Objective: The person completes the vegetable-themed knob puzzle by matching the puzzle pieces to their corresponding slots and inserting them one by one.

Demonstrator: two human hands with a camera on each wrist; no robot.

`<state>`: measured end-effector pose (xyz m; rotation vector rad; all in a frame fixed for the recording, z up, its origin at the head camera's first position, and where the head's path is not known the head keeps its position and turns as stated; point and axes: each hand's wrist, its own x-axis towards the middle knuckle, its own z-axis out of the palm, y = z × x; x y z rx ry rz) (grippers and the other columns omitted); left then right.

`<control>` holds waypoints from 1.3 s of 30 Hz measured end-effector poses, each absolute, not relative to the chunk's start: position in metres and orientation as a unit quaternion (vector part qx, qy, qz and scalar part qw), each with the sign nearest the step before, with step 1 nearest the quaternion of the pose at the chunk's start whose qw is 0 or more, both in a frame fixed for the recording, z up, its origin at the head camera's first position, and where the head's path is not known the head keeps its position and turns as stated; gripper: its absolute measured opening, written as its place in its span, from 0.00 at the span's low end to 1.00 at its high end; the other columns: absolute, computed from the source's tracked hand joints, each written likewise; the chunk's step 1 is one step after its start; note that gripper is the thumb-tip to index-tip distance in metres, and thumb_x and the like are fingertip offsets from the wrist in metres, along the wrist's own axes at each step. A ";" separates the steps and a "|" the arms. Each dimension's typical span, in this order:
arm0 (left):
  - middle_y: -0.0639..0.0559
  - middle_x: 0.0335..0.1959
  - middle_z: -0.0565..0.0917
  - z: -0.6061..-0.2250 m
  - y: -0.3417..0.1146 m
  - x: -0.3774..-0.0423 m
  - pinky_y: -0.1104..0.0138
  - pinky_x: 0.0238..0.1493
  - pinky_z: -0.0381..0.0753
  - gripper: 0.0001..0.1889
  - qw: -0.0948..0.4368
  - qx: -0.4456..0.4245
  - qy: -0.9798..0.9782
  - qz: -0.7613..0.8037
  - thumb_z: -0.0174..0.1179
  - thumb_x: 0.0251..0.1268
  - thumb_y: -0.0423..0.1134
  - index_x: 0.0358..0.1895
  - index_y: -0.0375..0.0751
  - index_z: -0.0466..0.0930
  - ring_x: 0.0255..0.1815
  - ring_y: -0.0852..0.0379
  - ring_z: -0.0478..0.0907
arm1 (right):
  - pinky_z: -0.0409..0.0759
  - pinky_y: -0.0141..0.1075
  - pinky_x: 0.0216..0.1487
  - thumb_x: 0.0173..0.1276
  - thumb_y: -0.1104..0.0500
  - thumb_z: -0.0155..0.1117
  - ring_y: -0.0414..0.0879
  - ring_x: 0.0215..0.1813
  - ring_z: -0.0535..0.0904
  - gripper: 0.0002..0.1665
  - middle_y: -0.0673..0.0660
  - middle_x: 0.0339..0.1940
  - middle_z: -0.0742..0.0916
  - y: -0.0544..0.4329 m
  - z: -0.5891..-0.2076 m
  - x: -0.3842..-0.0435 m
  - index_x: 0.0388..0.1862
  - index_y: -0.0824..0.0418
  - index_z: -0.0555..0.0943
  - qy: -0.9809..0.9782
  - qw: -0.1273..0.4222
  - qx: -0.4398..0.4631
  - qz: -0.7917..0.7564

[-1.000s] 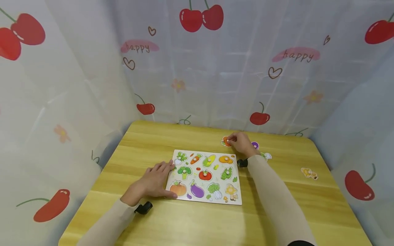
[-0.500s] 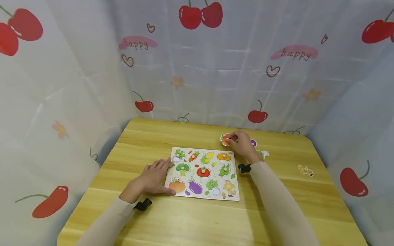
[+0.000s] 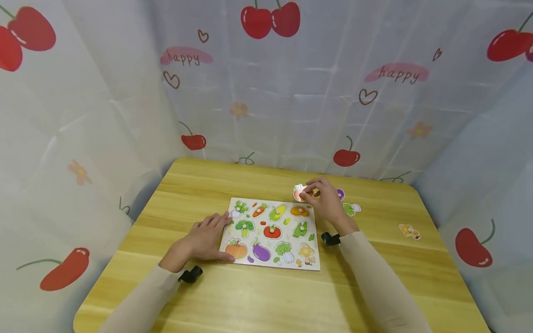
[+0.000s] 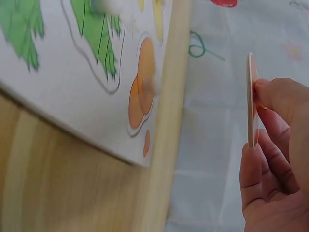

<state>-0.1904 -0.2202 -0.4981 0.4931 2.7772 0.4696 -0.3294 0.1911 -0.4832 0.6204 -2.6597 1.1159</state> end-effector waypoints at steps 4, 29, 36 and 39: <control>0.36 0.99 0.56 -0.498 -0.220 -0.189 0.22 0.84 0.65 0.72 0.137 0.169 0.963 0.161 0.81 0.61 0.77 0.97 0.39 0.55 0.97 0.26 0.56 | 0.92 0.51 0.56 0.82 0.59 0.81 0.60 0.61 0.88 0.11 0.66 0.65 0.90 0.183 -0.480 -0.317 0.47 0.65 0.90 -0.887 0.108 0.227 0.386; 0.38 1.00 0.51 -0.490 -0.215 -0.190 0.23 0.85 0.65 0.69 0.145 0.177 0.963 0.139 0.79 0.65 0.76 0.97 0.40 0.55 0.97 0.25 0.54 | 0.79 0.34 0.46 0.85 0.60 0.76 0.52 0.46 0.79 0.06 0.64 0.56 0.86 0.160 -0.483 -0.262 0.51 0.61 0.87 -0.889 0.080 0.254 0.373; 0.39 1.00 0.52 -0.493 -0.219 -0.191 0.23 0.84 0.66 0.70 0.144 0.184 0.962 0.144 0.78 0.65 0.78 0.97 0.40 0.55 0.97 0.26 0.55 | 0.87 0.44 0.54 0.83 0.59 0.79 0.52 0.53 0.83 0.07 0.65 0.67 0.88 0.145 -0.485 -0.251 0.49 0.59 0.87 -0.881 0.073 0.279 0.374; 0.39 1.00 0.52 -0.493 -0.222 -0.190 0.22 0.84 0.65 0.70 0.143 0.190 0.958 0.157 0.78 0.65 0.77 0.97 0.40 0.55 0.97 0.26 0.55 | 0.88 0.49 0.55 0.82 0.59 0.79 0.52 0.53 0.84 0.08 0.63 0.64 0.88 0.137 -0.485 -0.246 0.49 0.59 0.86 -0.877 0.065 0.295 0.375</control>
